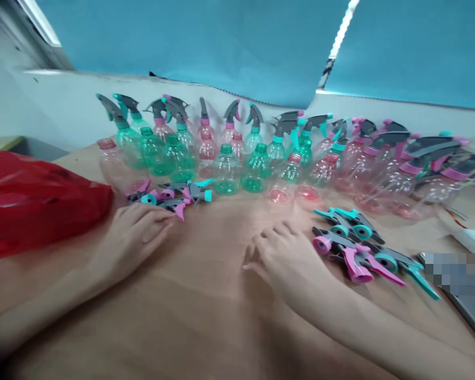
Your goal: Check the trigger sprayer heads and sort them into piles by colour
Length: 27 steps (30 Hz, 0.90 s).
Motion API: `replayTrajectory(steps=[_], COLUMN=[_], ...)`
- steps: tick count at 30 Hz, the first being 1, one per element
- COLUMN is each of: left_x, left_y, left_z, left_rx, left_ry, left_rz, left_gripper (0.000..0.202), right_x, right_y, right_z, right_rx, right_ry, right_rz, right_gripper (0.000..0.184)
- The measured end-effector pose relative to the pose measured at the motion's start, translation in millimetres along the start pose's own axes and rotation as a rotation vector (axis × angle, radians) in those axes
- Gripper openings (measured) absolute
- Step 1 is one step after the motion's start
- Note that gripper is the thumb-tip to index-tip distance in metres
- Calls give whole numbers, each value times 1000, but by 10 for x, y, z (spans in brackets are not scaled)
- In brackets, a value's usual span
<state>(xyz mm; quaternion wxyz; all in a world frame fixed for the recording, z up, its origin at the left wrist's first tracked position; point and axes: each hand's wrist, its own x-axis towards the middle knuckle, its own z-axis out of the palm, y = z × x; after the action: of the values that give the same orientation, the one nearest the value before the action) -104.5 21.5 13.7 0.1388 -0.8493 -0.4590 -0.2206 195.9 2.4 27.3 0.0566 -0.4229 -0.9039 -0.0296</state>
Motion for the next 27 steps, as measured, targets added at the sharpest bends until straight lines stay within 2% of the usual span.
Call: replayTrajectory(steps=[2,4,7,12,15,18,21,23,25,27], left_x=[-55,-84,-70,15,28,14,15,35,68,109], left_y=[-172,-262,-288,-292,-304,-234,-38,143,330,497], left_z=[-71,-102,-58,108,130,36,-138,-251,-326,-344], left_rx=[121,203,251,291,266,214,128,-72,-202,-315], left_ry=[5,-48,-164,-161,-137,-92,-12,53,56,66], left_rz=[-89,-145,-155,-204,-201,-178,-159,-125,-77,-44], left_gripper=[18,22,28,29,24,23,25,23,22,26], right_x=[219,429,725,1024,1026,940,809,697,564,417], right_y=[-155,-277,-389,-466,-479,-465,-449,-450,-457,-453], right_z=[51,112,202,274,257,208,132,74,24,-8], right_rx=[63,115,189,302,345,379,414,475,606,756], right_ry=[-10,0,38,146,185,209,222,230,245,289], right_rz=[-60,-106,-153,-177,-174,-152,-127,-126,-155,-170], right_gripper=[17,19,20,23,21,26,52,69,66,46])
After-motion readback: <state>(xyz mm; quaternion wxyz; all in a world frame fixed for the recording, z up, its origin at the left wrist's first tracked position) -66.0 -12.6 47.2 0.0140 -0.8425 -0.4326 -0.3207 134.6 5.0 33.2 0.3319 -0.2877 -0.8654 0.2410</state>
